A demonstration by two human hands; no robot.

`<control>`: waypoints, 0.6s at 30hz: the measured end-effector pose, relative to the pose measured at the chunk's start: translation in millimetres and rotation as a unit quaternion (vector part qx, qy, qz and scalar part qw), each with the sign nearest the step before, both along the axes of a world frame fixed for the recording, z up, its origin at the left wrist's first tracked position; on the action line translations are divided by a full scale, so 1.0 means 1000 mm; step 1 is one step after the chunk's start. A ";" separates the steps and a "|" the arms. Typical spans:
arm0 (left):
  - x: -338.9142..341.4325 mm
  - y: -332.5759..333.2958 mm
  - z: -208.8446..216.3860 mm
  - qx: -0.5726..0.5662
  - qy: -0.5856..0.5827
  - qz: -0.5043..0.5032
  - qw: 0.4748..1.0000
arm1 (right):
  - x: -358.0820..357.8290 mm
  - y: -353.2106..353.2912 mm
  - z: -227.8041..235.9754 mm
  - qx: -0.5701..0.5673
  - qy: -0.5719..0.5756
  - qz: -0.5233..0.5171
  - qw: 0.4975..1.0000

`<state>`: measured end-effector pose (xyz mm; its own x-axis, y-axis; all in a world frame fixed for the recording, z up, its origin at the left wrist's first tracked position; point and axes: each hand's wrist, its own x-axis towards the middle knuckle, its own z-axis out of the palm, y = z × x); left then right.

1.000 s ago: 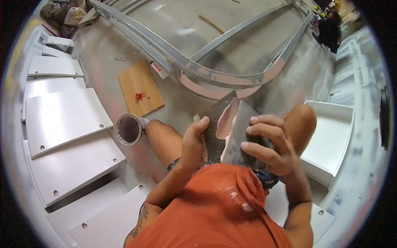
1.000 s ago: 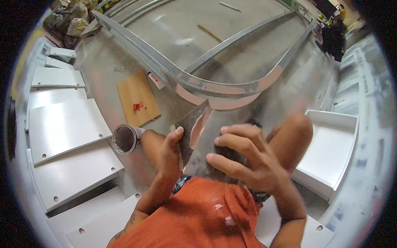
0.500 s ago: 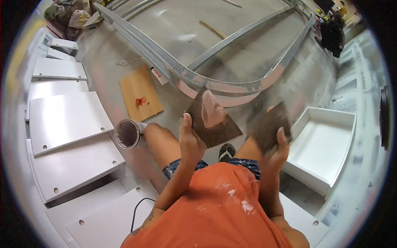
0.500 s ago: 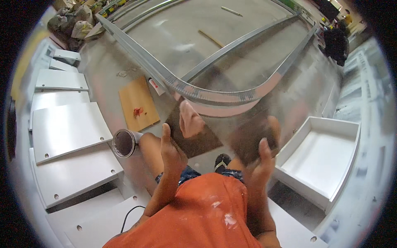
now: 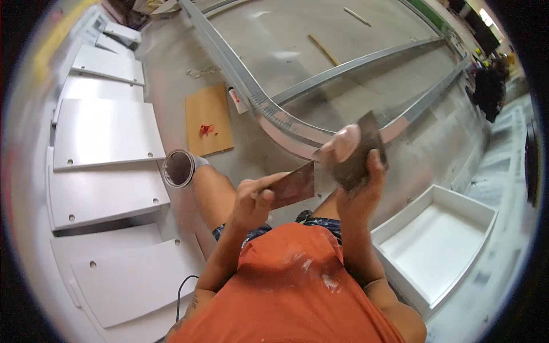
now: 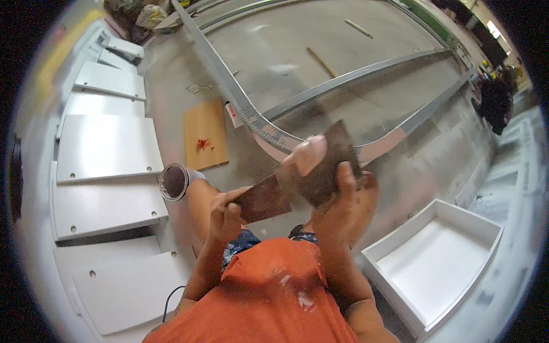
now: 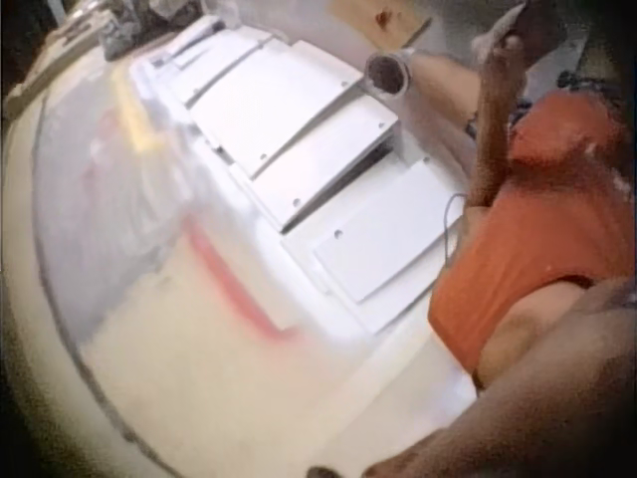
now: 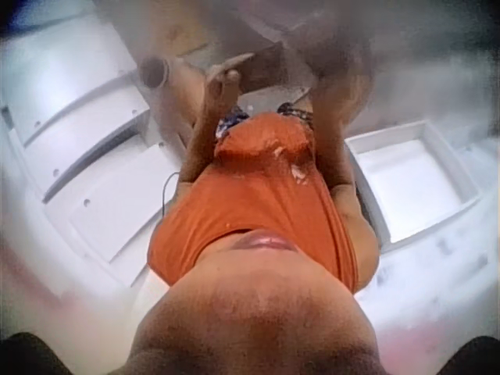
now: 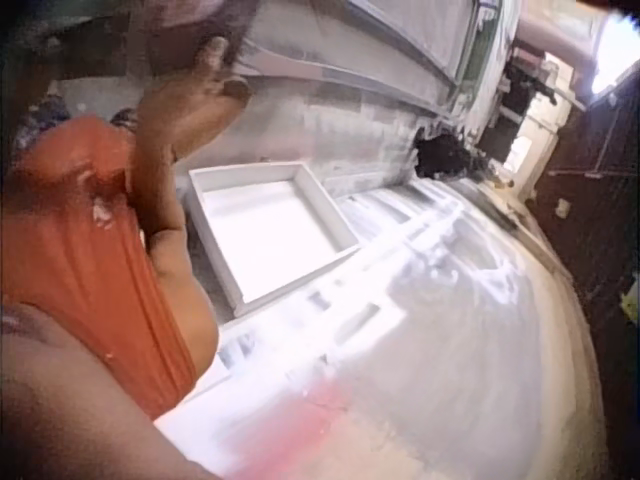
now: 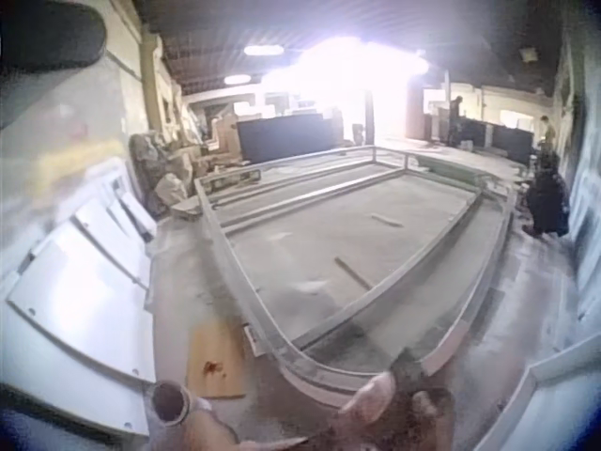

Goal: The recorder is applying a pinkish putty or filler to a metal frame using a metal scraper tool.

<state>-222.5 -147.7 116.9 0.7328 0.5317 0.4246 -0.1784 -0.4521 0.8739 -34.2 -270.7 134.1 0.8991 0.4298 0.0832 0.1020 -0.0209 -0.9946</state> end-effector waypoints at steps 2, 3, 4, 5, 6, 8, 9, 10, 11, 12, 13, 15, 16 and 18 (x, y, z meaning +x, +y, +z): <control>-0.013 -0.013 -0.016 -0.357 0.090 0.086 0.926 | 0.015 -0.006 -0.007 -0.141 -0.407 -0.062 0.900; 0.001 -0.017 -0.012 -0.357 0.087 0.093 0.926 | 0.019 -0.007 -0.006 -0.137 -0.408 -0.055 0.901; 0.025 -0.024 -0.007 -0.524 -0.080 0.102 0.842 | 0.022 -0.007 -0.006 -0.035 -0.303 0.002 0.952; 0.043 -0.029 -0.004 -0.659 -0.241 0.098 0.706 | 0.024 -0.010 -0.003 0.062 -0.188 0.055 0.979; 0.043 -0.029 -0.005 -0.654 -0.248 0.108 0.707 | 0.011 -0.010 0.026 0.171 -0.136 0.169 0.961; 0.041 -0.027 -0.008 -0.712 -0.282 -0.052 0.641 | 0.009 -0.003 0.038 0.220 -0.231 0.308 0.896; 0.041 -0.027 -0.007 -0.709 -0.287 -0.047 0.642 | 0.008 -0.001 0.040 0.253 -0.322 0.423 0.808; 0.044 -0.029 -0.007 -0.708 -0.281 -0.052 0.646 | 0.005 0.002 0.030 0.251 -0.322 0.423 0.809; 0.047 -0.031 -0.005 -0.707 -0.274 -0.056 0.649 | -0.001 0.008 0.012 0.246 -0.336 0.368 0.831; 0.051 -0.035 -0.002 -0.680 -0.237 0.025 0.693 | -0.005 0.013 0.003 0.241 -0.347 0.315 0.850; 0.048 -0.037 -0.003 -0.682 -0.239 0.027 0.691 | -0.002 0.016 0.001 0.239 -0.346 0.319 0.849; 0.042 -0.036 -0.001 -0.662 -0.191 0.062 0.722 | 0.014 0.030 0.000 -0.033 -0.331 0.310 0.891; 0.042 -0.036 0.003 -0.662 -0.194 0.062 0.722 | 0.025 0.036 -0.013 -0.073 -0.336 0.331 0.879; 0.043 -0.033 0.013 -0.645 -0.215 0.068 0.730 | 0.013 0.023 -0.013 0.037 -0.348 0.285 0.892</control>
